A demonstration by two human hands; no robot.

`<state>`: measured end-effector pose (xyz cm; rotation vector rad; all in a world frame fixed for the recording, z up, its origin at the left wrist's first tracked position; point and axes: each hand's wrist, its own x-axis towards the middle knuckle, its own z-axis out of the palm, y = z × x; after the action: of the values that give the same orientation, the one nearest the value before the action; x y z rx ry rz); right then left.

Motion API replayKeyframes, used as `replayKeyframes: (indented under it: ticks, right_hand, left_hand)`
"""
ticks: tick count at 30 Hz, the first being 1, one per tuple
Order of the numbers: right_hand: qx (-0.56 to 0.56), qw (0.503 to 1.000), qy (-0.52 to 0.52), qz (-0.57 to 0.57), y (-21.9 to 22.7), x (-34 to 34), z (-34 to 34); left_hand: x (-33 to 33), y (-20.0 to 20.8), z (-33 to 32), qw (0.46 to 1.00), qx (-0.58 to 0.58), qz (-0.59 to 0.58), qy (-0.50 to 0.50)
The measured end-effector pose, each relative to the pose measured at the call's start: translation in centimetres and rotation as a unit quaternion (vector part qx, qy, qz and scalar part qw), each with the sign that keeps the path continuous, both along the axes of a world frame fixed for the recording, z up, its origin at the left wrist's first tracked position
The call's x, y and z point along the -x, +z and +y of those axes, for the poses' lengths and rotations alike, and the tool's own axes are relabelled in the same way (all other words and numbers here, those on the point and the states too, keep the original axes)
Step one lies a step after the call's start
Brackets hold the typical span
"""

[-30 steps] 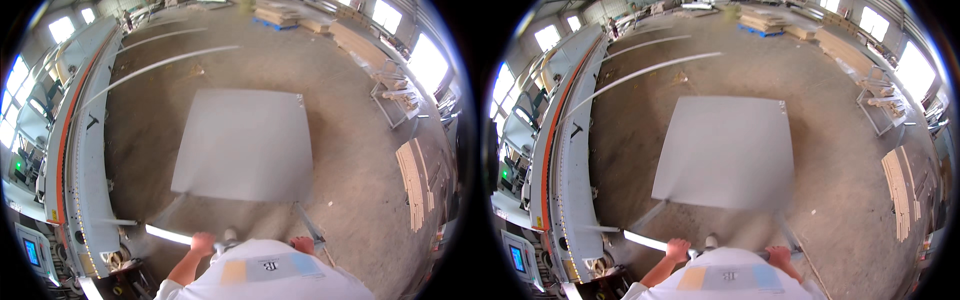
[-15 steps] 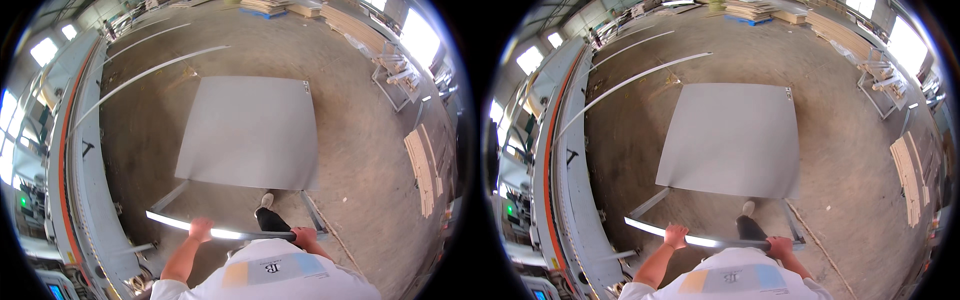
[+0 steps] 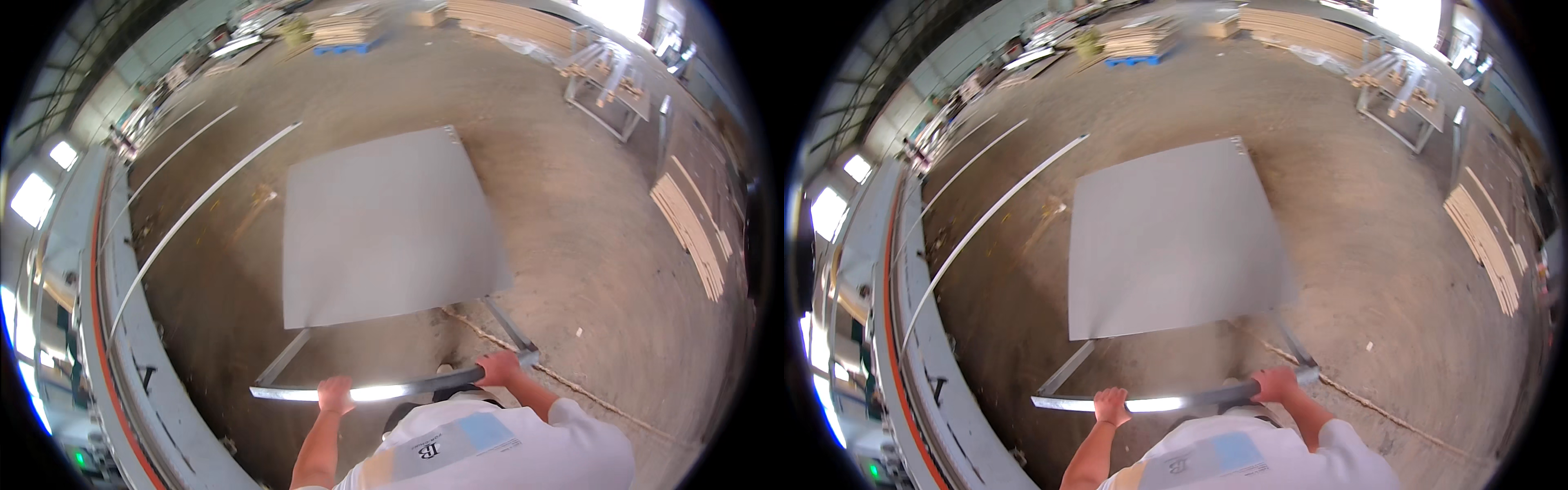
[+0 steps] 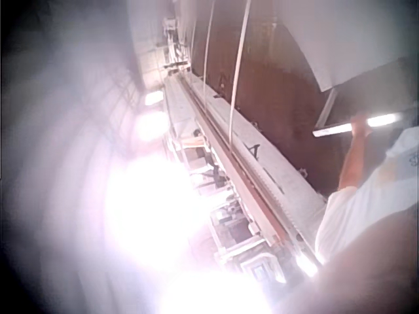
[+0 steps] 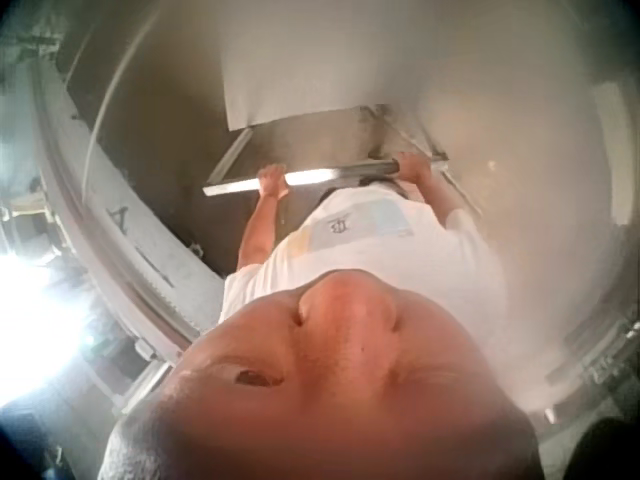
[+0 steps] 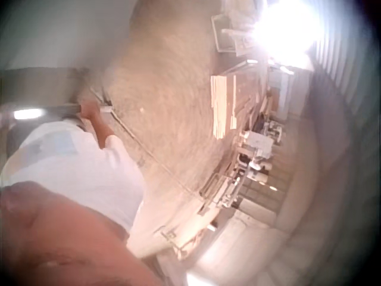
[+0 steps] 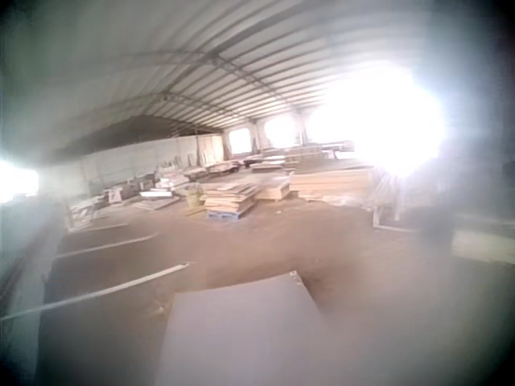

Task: The person moves a long white strip and a metal frame across a workshop floor. They then walk to a machine, pick up a circular wooden component, and place it into a perforated tray. Finally, they interact with a machine control panel and pick up a large wooden panel.

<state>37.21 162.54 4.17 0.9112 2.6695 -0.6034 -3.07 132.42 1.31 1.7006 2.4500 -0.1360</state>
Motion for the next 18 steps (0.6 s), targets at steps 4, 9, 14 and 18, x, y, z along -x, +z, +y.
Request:
replayKeyframes:
  ticks: [4, 9, 14, 18]
  right_hand:
    - [-0.018, 1.000, -0.006, -0.005, -1.1, 5.3, 9.6]
    - [-0.063, 0.998, -0.019, 0.021, 0.7, 12.0, 20.9]
    - [-0.172, 0.973, -0.143, -0.062, -2.4, 17.8, 29.9]
    - [-0.175, 0.961, -0.202, -0.074, -0.8, 30.2, 32.7]
  left_hand:
    - [5.4, -2.1, 8.7, 1.000, -0.021, 0.007, 0.006]
    - [11.3, 0.2, 21.1, 0.997, -0.069, 0.003, -0.017]
    - [15.7, 0.5, 33.1, 0.998, -0.050, -0.034, -0.029]
    - [20.7, 2.7, 43.7, 0.990, 0.022, -0.128, -0.056]
